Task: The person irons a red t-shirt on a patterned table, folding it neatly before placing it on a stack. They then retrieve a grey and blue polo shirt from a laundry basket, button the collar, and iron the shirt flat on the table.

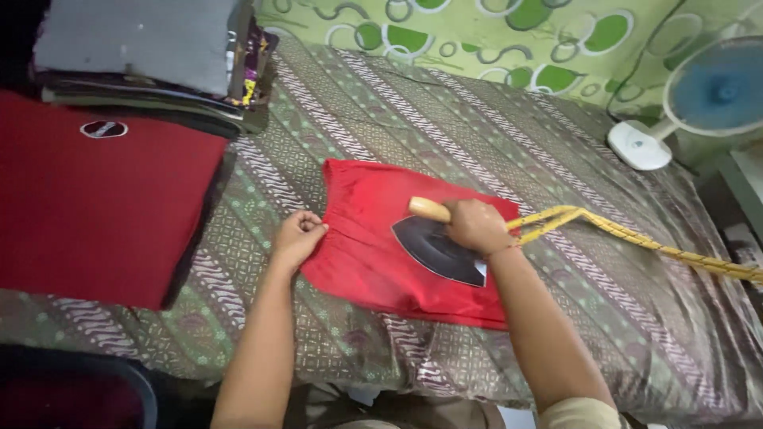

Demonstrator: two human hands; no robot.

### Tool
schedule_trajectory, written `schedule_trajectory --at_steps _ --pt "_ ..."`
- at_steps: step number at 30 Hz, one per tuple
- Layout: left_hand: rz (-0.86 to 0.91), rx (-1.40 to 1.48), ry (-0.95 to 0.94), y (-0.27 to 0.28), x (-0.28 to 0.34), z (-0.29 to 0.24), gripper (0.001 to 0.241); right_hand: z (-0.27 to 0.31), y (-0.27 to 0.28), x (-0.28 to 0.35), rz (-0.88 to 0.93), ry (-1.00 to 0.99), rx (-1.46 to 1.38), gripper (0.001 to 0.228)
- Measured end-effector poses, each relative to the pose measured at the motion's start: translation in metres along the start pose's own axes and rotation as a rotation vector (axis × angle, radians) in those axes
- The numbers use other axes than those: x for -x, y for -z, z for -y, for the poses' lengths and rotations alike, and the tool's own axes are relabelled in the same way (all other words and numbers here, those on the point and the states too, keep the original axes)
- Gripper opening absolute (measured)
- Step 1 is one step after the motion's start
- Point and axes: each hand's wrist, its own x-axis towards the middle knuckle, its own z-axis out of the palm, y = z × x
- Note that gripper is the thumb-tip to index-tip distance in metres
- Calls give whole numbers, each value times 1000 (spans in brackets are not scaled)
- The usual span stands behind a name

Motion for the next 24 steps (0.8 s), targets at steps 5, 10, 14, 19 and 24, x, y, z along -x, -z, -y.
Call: schedule_trajectory --at_steps 5,10,14,19,24 --pt "-1 -51 -22 14 27 -24 25 61 -14 -50 -94 102 -101 33" --pt "-71 -198 -78 9 24 -2 32 81 -44 -78 -349 241 -223 30" --pt "-237 -257 -147 18 51 -19 22 79 -29 -69 -184 114 -220 26" --pt "-311 -200 -269 21 81 -44 14 16 -35 -35 -165 36 -301 28" --pt "-406 -233 -334 20 88 -40 15 -70 -39 20 -132 -322 -280 36"
